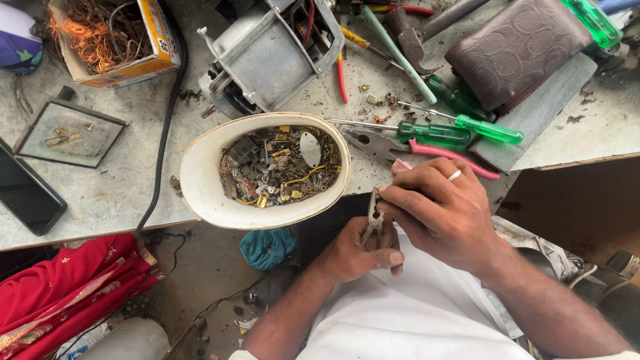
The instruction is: The person uses pliers and a screwdriver to disassemble small metal lock components over a white bowl. They pick up pieces from the bowl, use the pliers to pull apart parts, and occasionally use the screwdriver to pry or adjust components. The disassembled pieces are placed back into the bowl or on the table.
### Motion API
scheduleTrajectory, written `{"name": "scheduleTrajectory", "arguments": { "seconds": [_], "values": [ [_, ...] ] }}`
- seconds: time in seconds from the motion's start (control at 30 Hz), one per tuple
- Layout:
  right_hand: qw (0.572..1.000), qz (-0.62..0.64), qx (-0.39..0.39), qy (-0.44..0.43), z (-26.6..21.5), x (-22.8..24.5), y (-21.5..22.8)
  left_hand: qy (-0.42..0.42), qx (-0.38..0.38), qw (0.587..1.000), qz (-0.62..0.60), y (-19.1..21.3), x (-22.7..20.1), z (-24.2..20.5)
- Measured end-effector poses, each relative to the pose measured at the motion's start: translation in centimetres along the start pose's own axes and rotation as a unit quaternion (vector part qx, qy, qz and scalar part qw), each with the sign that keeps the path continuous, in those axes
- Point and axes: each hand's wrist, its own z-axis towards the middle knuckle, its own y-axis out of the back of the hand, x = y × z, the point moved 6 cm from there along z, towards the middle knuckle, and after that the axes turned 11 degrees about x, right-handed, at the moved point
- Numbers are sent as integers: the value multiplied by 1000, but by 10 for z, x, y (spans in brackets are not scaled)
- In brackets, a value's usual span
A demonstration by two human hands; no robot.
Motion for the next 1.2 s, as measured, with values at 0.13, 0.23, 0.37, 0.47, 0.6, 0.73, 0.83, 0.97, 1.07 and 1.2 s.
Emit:
{"name": "scheduleTrajectory", "arguments": {
  "seconds": [0.13,0.23,0.37,0.47,0.6,0.73,0.83,0.97,1.07,1.2],
  "values": [
    [999,-50,-5,14,1,2,-4,5,-55,992,116,-2,-9,0],
    [998,-56,-23,21,-2,2,-8,18,-65,985,157,-5,-19,1],
    [997,-9,-73,-38,-9,-6,-8,38,-56,984,165,-13,-33,0],
    [992,11,-106,-74,-14,-9,-3,30,-32,990,131,-24,-40,1],
    [977,134,-123,-114,-19,-15,-2,12,-17,995,95,-27,-43,-1],
    [971,137,-127,-148,-14,-15,1,11,-18,993,119,-28,-49,-4],
    [969,148,-132,-149,-9,-16,3,5,-28,991,134,-28,-51,-5],
    [972,130,-141,-138,0,-17,7,24,-45,991,121,-24,-50,-7],
    [977,72,-142,-144,9,-18,11,36,-43,991,119,-21,-51,-10],
    [980,-56,-111,-157,23,-19,15,18,-51,988,146,-23,-54,-12]
  ]
}}
